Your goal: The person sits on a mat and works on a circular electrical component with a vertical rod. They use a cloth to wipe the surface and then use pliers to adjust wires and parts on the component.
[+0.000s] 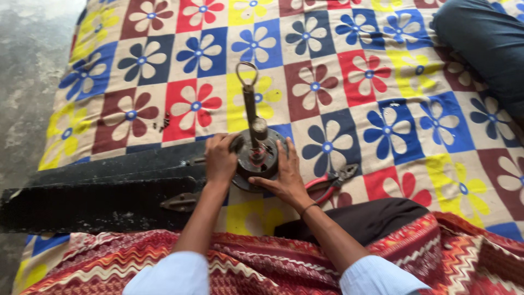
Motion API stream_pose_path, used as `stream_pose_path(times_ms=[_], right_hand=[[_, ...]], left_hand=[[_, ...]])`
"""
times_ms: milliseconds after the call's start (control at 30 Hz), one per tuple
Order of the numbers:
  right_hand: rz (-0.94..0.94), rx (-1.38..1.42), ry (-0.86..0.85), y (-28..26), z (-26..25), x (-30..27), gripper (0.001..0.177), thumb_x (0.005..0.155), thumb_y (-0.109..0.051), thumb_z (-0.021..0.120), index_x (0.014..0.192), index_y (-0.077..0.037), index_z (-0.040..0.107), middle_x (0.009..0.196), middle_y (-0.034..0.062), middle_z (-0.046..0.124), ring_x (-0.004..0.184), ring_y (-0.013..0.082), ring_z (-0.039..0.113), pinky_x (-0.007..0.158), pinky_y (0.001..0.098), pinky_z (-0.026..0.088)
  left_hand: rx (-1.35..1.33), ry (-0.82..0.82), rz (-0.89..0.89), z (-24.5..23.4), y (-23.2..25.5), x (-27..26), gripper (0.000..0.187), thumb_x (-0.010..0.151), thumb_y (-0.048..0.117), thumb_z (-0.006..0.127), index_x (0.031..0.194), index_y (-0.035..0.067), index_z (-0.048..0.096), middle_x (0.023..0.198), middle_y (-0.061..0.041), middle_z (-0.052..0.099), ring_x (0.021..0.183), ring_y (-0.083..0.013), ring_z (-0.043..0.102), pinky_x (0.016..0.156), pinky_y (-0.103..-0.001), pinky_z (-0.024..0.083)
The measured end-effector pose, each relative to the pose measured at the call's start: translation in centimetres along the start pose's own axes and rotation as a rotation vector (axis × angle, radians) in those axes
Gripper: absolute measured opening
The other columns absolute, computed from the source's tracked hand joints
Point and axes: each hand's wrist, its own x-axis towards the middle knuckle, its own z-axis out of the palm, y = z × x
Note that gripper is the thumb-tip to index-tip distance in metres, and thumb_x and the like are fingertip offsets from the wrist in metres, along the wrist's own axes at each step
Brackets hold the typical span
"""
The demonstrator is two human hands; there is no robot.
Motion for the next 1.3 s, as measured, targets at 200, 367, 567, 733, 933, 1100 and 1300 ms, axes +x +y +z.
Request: stream_pose_path(times_ms=[200,367,567,733,933,1100,1300], right_hand=[[-0.013,-0.004,0.013,0.3,0.4,0.1,0.134,0.059,-0.063,0.091,0.158,-0.003,0.024,0.165,0.0270,0.011,0.153,0.0452,0.016,0.121,0.0507,0.029],[-0.033,-0.025,0.006,1.4,0.9,0.3,0.135,0.059,-0.064,0.091,0.158,-0.002,0.023,0.164,0.0278,0.010,0.153,0.0466,0.015,0.121,0.0515,0.028],[-0.005,-0.042,-0.234,1.2,-1.7,1.6,0.136,0.063,-0.067,0.090,0.159,-0.003,0.018,0.165,0.0288,0.002,0.153,0.0481,0.009,0.119,0.0533,0.025],[-0.013,-0.072,-0.394,-1.4,-8.0,0.3,0.087,0.074,-0.059,0.082,0.145,-0.014,0.058,0.150,0.0132,0.052,0.139,0.0333,0.052,0.113,0.0470,0.044],[-0.266,0.186,-0.356,-1.5,-8.2,-0.7,0.059,0.078,-0.014,0.084,0.135,-0.014,0.066,0.109,0.0100,0.069,0.098,0.0250,0.071,0.087,0.0357,0.059],[-0.156,0.004,0.037,2.5,-6.4,1.4,0.050,0.075,0.001,0.067,0.123,-0.013,0.076,0.106,0.0118,0.070,0.101,0.0283,0.069,0.093,0.0370,0.057],[-0.227,0.112,-0.045,3.4,-6.1,1.7,0.040,0.082,-0.011,0.076,0.122,-0.006,0.072,0.114,0.0191,0.059,0.103,0.0347,0.063,0.089,0.0417,0.051]], left_hand=[[-0.022,0.068,-0.061,-2.6,1.2,-4.0,0.029,0.084,0.005,0.070,0.111,0.010,0.078,0.104,-0.013,0.072,0.100,-0.0357,0.066,0.091,-0.046,0.051],[-0.109,0.008,-0.152,-4.0,2.1,-6.6,0.034,0.081,0.001,0.068,0.112,0.010,0.078,0.105,-0.014,0.072,0.097,-0.0342,0.071,0.085,-0.044,0.055],[-0.224,-0.219,-0.359,-3.1,3.4,-10.1,0.031,0.084,0.004,0.072,0.112,0.016,0.079,0.110,-0.008,0.075,0.093,-0.0228,0.074,0.082,-0.035,0.058],[-0.573,-0.133,-0.561,-0.5,5.5,-10.9,0.032,0.084,0.013,0.080,0.114,0.006,0.071,0.106,-0.010,0.077,0.094,-0.0178,0.076,0.080,-0.028,0.060],[-0.950,-0.206,-0.712,0.3,7.5,-8.6,0.040,0.085,0.019,0.079,0.117,-0.002,0.066,0.100,-0.012,0.073,0.083,-0.0193,0.069,0.068,-0.030,0.055],[-0.125,-0.035,-0.381,-1.4,6.6,-7.2,0.069,0.076,0.056,0.085,0.119,0.005,0.068,0.109,-0.013,0.073,0.110,-0.0261,0.066,0.096,-0.042,0.054],[0.164,-0.146,-0.068,0.8,4.6,-5.1,0.137,0.057,0.079,0.083,0.155,0.000,0.027,0.160,-0.019,0.030,0.151,-0.0354,0.020,0.120,-0.054,0.015]])
